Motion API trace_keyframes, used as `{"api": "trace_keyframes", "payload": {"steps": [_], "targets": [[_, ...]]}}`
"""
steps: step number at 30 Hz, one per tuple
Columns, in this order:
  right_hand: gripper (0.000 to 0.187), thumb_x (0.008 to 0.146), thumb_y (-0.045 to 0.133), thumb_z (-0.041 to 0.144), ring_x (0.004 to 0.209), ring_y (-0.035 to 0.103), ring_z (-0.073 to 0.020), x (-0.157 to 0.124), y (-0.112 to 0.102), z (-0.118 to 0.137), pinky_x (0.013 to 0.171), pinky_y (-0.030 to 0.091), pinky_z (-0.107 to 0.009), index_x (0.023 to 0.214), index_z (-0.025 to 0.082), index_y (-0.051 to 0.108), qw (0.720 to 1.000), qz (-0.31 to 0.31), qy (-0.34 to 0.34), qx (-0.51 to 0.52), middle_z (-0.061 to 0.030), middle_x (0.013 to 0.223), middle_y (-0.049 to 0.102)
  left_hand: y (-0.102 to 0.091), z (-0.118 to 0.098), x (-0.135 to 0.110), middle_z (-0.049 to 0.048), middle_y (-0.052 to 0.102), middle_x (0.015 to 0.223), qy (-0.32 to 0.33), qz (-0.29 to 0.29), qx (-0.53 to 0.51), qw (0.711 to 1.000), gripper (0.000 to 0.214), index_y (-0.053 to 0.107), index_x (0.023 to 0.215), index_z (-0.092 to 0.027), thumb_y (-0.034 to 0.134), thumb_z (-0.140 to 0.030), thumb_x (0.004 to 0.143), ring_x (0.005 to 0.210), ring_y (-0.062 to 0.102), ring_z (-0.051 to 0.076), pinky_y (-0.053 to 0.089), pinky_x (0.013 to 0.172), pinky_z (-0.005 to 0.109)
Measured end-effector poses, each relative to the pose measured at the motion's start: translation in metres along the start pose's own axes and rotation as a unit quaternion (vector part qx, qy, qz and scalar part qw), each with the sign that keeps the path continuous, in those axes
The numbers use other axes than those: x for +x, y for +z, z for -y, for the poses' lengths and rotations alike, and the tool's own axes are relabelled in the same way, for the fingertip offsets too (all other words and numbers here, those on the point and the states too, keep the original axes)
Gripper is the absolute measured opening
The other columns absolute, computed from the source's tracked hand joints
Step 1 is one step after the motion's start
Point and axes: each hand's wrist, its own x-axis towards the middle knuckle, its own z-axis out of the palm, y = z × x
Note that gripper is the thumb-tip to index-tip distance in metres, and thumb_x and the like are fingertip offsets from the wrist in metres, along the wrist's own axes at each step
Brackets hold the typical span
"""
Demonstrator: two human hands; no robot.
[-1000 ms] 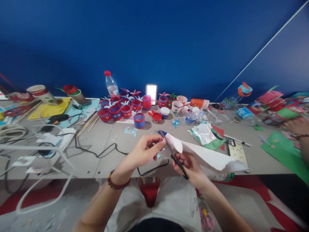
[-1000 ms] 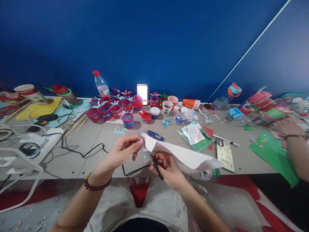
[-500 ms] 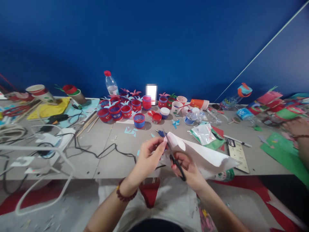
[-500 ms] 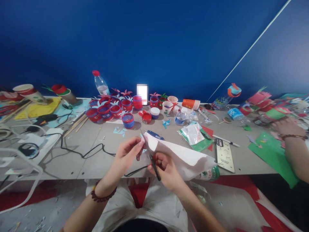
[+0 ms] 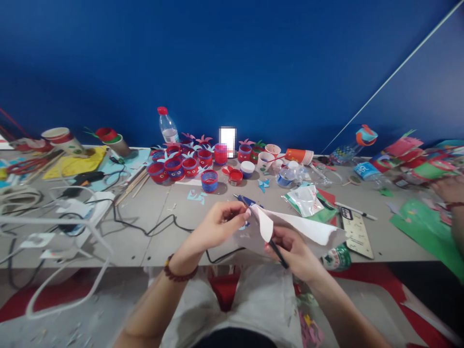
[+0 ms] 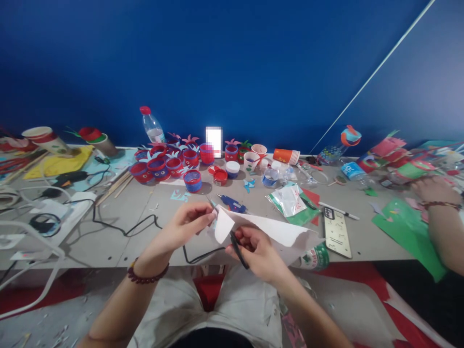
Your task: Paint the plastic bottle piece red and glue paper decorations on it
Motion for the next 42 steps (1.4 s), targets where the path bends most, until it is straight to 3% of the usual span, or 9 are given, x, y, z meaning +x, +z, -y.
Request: {"api": "trace_keyframes", "payload": {"steps": [7,10,13,18,23,28,31,35,42], "targets": [[0.057,0.037,0.092,0.05,0.053,0.038,-0.0069,0.005,-0.011,0.001,0.047,0.03,-0.021,0.066,0.018,0.055,1.0,-0.021,0.016,-0.013,0.0061,0.056,0.047,-0.008,-0.005,0.006,-0.0027,0.042,0.061,-0.009,0.035,0.025,0.999,0.035,0.054,0.064,-0.017,0.057,-0.043,0.087,0.055,0.036,0.008,0.028,0.049,0.021],[0.058,0.04,0.091,0.054,0.049,0.035,-0.0059,0.007,-0.014,-0.003,0.045,0.027,-0.02,0.067,0.019,0.053,0.999,-0.023,0.02,-0.029,0.0074,0.052,0.044,-0.002,0.0,0.005,0.0047,0.055,0.082,0.012,-0.005,0.024,1.0,0.037,0.061,0.065,-0.015,0.056,-0.045,0.087,0.066,0.048,0.01,0.036,0.05,0.02],[0.057,0.044,0.088,0.057,0.046,0.032,-0.0047,0.008,-0.018,-0.008,0.044,0.025,-0.02,0.063,0.019,0.05,0.998,-0.008,0.02,-0.051,0.0089,0.047,0.04,0.007,0.007,0.001,0.0087,0.06,0.103,-0.041,-0.017,-0.011,0.999,0.039,0.063,0.069,-0.014,0.057,-0.048,0.086,0.058,0.05,0.006,0.037,0.044,0.019],[0.051,0.052,0.085,0.056,0.045,0.032,-0.0049,0.01,-0.021,-0.01,0.042,0.025,-0.019,0.066,0.018,0.055,0.999,-0.006,-0.005,-0.039,0.0072,0.048,0.043,0.022,0.02,-0.002,0.0014,0.059,0.068,-0.103,-0.028,-0.122,0.987,0.039,0.062,0.073,-0.015,0.062,-0.053,0.081,0.059,0.058,0.011,0.051,0.057,0.023],[0.049,0.046,0.088,0.053,0.044,0.04,-0.007,0.006,-0.02,-0.006,0.041,0.033,-0.021,0.063,0.019,0.056,0.995,-0.072,-0.069,-0.001,0.0036,0.051,0.051,0.03,0.036,-0.001,0.0012,0.06,0.072,-0.108,-0.07,-0.163,0.978,0.038,0.065,0.078,-0.015,0.065,-0.053,0.08,0.068,0.06,0.012,0.054,0.068,0.026],[0.051,0.056,0.079,0.066,0.037,0.042,-0.0092,-0.008,-0.061,-0.01,0.033,0.034,-0.024,0.071,0.022,0.059,0.978,-0.123,-0.163,0.036,-0.0017,0.059,0.061,0.034,0.045,-0.003,0.0011,0.061,0.069,-0.115,-0.076,-0.193,0.971,0.04,0.066,0.076,-0.015,0.067,-0.055,0.078,0.066,0.059,0.012,0.055,0.068,0.026],[0.041,0.059,0.085,0.049,0.049,0.057,-0.0162,-0.012,-0.096,-0.016,0.042,0.046,-0.029,0.08,0.026,0.058,0.973,-0.115,-0.199,-0.011,-0.0051,0.075,0.068,0.037,0.047,-0.003,0.0016,0.062,0.069,-0.127,-0.089,-0.208,0.966,0.04,0.065,0.074,-0.015,0.068,-0.056,0.076,0.065,0.061,0.012,0.055,0.068,0.027],[0.039,0.066,0.083,0.038,0.08,0.066,-0.0226,-0.013,-0.111,-0.027,0.074,0.055,-0.038,0.092,0.025,0.056,0.964,-0.127,-0.145,-0.186,-0.0076,0.094,0.069,0.04,0.046,-0.003,0.0022,0.063,0.067,-0.141,-0.099,-0.213,0.962,0.043,0.064,0.069,-0.015,0.069,-0.057,0.074,0.061,0.061,0.012,0.055,0.063,0.025],[0.03,0.079,0.07,0.042,0.079,0.065,-0.0203,-0.013,-0.105,-0.036,0.077,0.052,-0.034,0.09,0.021,0.052,0.96,-0.022,-0.059,-0.273,-0.0059,0.086,0.067,0.042,0.043,-0.004,0.0023,0.062,0.064,-0.128,-0.077,-0.21,0.966,0.042,0.064,0.065,-0.014,0.068,-0.055,0.076,0.056,0.06,0.011,0.053,0.06,0.024]]}}
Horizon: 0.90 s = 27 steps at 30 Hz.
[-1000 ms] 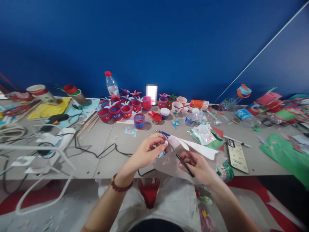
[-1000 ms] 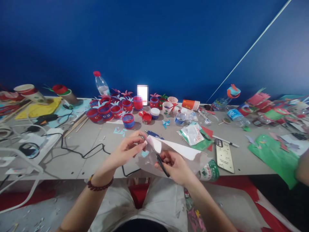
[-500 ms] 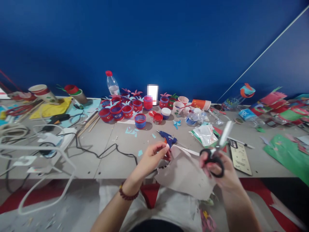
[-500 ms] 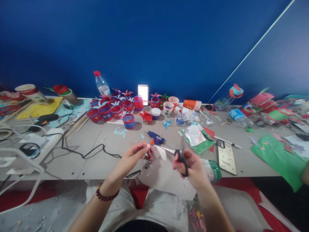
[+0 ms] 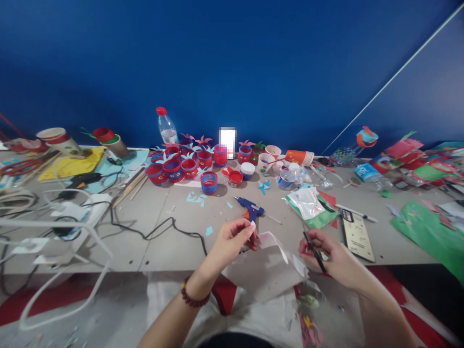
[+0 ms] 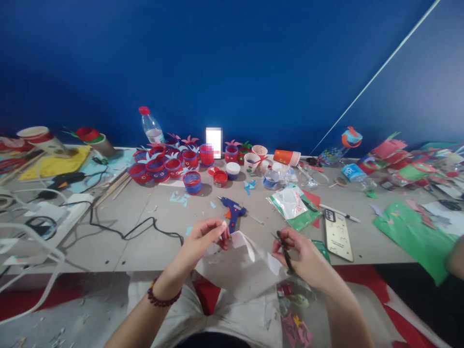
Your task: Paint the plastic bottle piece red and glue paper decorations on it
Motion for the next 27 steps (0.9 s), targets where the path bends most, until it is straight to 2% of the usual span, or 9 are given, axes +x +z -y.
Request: {"api": "trace_keyframes", "payload": {"steps": [6,8,10,12,14,16,19,22,27], "targets": [[0.034,0.077,0.074,0.041,0.084,0.065,-0.0211,-0.002,0.006,-0.008,0.078,0.052,-0.033,0.096,0.021,0.055,0.997,0.069,-0.011,0.014,-0.0069,0.096,0.07,0.0,0.001,0.002,0.0025,0.062,0.064,0.001,0.003,-0.005,1.0,0.042,0.064,0.066,-0.014,0.069,-0.054,0.076,0.056,0.06,0.011,0.053,0.06,0.025],[0.033,0.077,0.074,0.041,0.087,0.066,-0.022,-0.002,0.011,-0.012,0.083,0.052,-0.035,0.097,0.022,0.056,0.999,0.046,-0.02,0.001,-0.007,0.099,0.07,0.0,0.0,0.002,0.0022,0.061,0.063,-0.002,0.003,-0.007,1.0,0.042,0.064,0.066,-0.014,0.069,-0.054,0.075,0.056,0.06,0.011,0.053,0.059,0.024],[0.034,0.077,0.073,0.041,0.089,0.066,-0.023,0.001,0.017,-0.017,0.086,0.051,-0.038,0.1,0.022,0.056,1.0,-0.014,-0.015,-0.017,-0.0075,0.1,0.069,0.0,-0.001,0.002,0.002,0.061,0.063,-0.006,0.005,-0.01,1.0,0.042,0.064,0.065,-0.014,0.07,-0.054,0.076,0.055,0.059,0.011,0.053,0.059,0.024],[0.037,0.076,0.073,0.043,0.086,0.066,-0.0228,0.004,0.02,-0.02,0.083,0.053,-0.038,0.1,0.021,0.055,0.999,-0.045,0.002,-0.015,-0.0083,0.099,0.07,-0.001,-0.003,0.001,0.0018,0.061,0.063,-0.008,0.003,-0.015,1.0,0.041,0.064,0.065,-0.014,0.07,-0.053,0.076,0.055,0.059,0.011,0.052,0.058,0.023],[0.041,0.073,0.075,0.044,0.081,0.066,-0.0212,0.007,0.023,-0.021,0.077,0.054,-0.036,0.098,0.021,0.054,0.999,-0.024,0.024,0.024,-0.0085,0.097,0.07,-0.002,-0.005,0.0,0.0018,0.061,0.063,-0.007,-0.001,-0.017,1.0,0.04,0.064,0.065,-0.014,0.07,-0.052,0.076,0.056,0.059,0.011,0.052,0.058,0.023],[0.045,0.069,0.078,0.045,0.076,0.066,-0.0188,0.008,0.026,-0.019,0.07,0.054,-0.031,0.095,0.021,0.052,0.996,0.026,0.043,0.08,-0.0073,0.094,0.07,-0.003,-0.006,0.0,0.0019,0.062,0.063,-0.007,-0.005,-0.015,1.0,0.04,0.065,0.067,-0.014,0.07,-0.052,0.076,0.056,0.06,0.011,0.052,0.058,0.023],[0.044,0.069,0.079,0.045,0.068,0.061,-0.0142,0.007,0.032,-0.019,0.06,0.049,-0.025,0.091,0.021,0.05,0.988,0.074,0.046,0.131,-0.0038,0.09,0.068,-0.005,-0.005,0.002,0.0022,0.062,0.064,-0.014,-0.005,-0.014,1.0,0.039,0.065,0.068,-0.014,0.07,-0.052,0.076,0.057,0.06,0.011,0.052,0.059,0.024],[0.039,0.073,0.078,0.042,0.065,0.058,-0.0128,0.005,0.042,-0.026,0.059,0.046,-0.025,0.09,0.021,0.051,0.987,0.05,0.04,0.145,-0.0005,0.083,0.065,-0.007,-0.005,0.003,0.0023,0.063,0.065,-0.021,-0.005,-0.014,1.0,0.039,0.065,0.068,-0.014,0.07,-0.052,0.076,0.057,0.06,0.011,0.052,0.06,0.024],[0.04,0.066,0.084,0.034,0.066,0.057,-0.013,0.003,0.059,-0.034,0.063,0.046,-0.024,0.09,0.021,0.054,0.981,0.028,0.058,0.184,0.0028,0.077,0.061,-0.007,-0.008,0.005,0.0018,0.062,0.065,-0.012,-0.007,-0.023,1.0,0.039,0.064,0.068,-0.015,0.069,-0.052,0.076,0.057,0.06,0.012,0.052,0.059,0.025]]}}
